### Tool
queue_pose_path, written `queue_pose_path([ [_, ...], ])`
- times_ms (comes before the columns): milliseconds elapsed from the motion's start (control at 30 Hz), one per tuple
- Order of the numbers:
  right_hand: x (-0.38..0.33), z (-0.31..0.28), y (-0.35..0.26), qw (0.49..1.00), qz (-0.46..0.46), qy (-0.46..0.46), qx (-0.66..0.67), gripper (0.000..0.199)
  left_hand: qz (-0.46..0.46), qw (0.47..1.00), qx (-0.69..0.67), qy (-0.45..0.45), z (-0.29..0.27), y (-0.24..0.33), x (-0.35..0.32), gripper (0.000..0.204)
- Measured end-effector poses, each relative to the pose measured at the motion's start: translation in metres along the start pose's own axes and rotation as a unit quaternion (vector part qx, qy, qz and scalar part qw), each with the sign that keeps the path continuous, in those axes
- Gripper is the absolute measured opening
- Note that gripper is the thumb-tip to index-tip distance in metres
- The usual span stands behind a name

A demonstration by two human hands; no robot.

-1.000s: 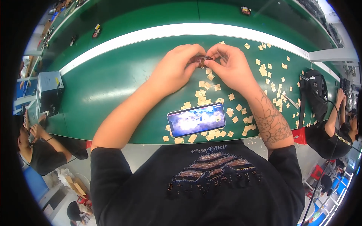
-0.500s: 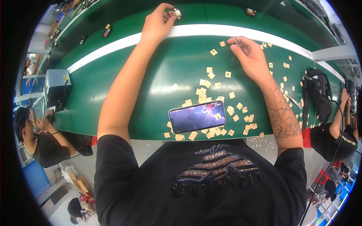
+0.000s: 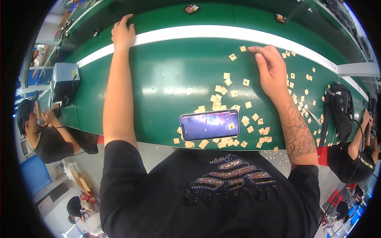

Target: Assembling or inspecting small electronic microchips and labels on a workbench.

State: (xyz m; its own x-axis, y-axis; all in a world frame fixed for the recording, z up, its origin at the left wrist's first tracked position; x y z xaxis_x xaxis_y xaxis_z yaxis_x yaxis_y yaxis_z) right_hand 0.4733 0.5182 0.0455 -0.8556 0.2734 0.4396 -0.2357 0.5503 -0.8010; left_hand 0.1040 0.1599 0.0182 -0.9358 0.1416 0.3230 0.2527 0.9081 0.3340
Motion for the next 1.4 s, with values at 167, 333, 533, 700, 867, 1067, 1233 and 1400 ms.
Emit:
queue_pose_path([
  [167,-0.001,0.001,-0.007,1.0,-0.007,0.014,-0.016,0.023,0.049,0.998,-0.034,0.036,-0.007,0.01,-0.004,0.045],
  [333,0.001,-0.001,-0.006,0.999,-0.017,0.045,0.02,0.025,0.242,0.965,-0.053,0.091,-0.026,0.083,-0.045,0.033],
  [533,0.001,-0.002,-0.009,0.999,-0.036,0.028,-0.016,0.026,0.437,0.873,-0.173,-0.134,-0.041,0.187,-0.171,0.028],
  [700,0.003,0.001,-0.014,0.996,-0.054,-0.011,-0.064,0.027,0.485,0.84,-0.209,-0.127,-0.045,0.191,-0.183,0.029],
  [867,0.01,0.003,-0.044,0.987,-0.026,-0.11,-0.11,0.021,0.433,0.834,-0.286,-0.187,-0.045,0.183,-0.177,0.035],
  [1067,0.037,0.016,-0.071,0.947,-0.048,-0.224,-0.227,0.012,0.362,0.832,-0.324,-0.27,-0.054,0.178,-0.174,0.047],
  [1233,0.045,0.032,-0.08,0.896,-0.084,-0.279,-0.336,0.012,0.374,0.834,-0.33,-0.235,-0.05,0.179,-0.179,0.047],
  [1400,0.028,0.035,-0.054,0.97,0.003,-0.199,-0.138,0.015,0.376,0.83,-0.334,-0.243,-0.049,0.177,-0.176,0.045],
])
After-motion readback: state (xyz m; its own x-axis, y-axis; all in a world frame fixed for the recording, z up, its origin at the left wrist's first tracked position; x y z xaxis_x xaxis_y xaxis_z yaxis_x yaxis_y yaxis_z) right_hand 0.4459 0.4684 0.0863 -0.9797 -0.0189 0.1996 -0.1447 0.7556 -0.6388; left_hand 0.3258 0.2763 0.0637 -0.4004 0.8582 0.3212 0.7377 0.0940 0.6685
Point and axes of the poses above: each hand's wrist, its own x-axis towards the middle knuckle, its own z-axis out of the palm, y = z × x, the point moved 1 cm from there along x, towards the middle knuckle, and after that the axes turned 3 degrees about -z, right-handed, at the moved point
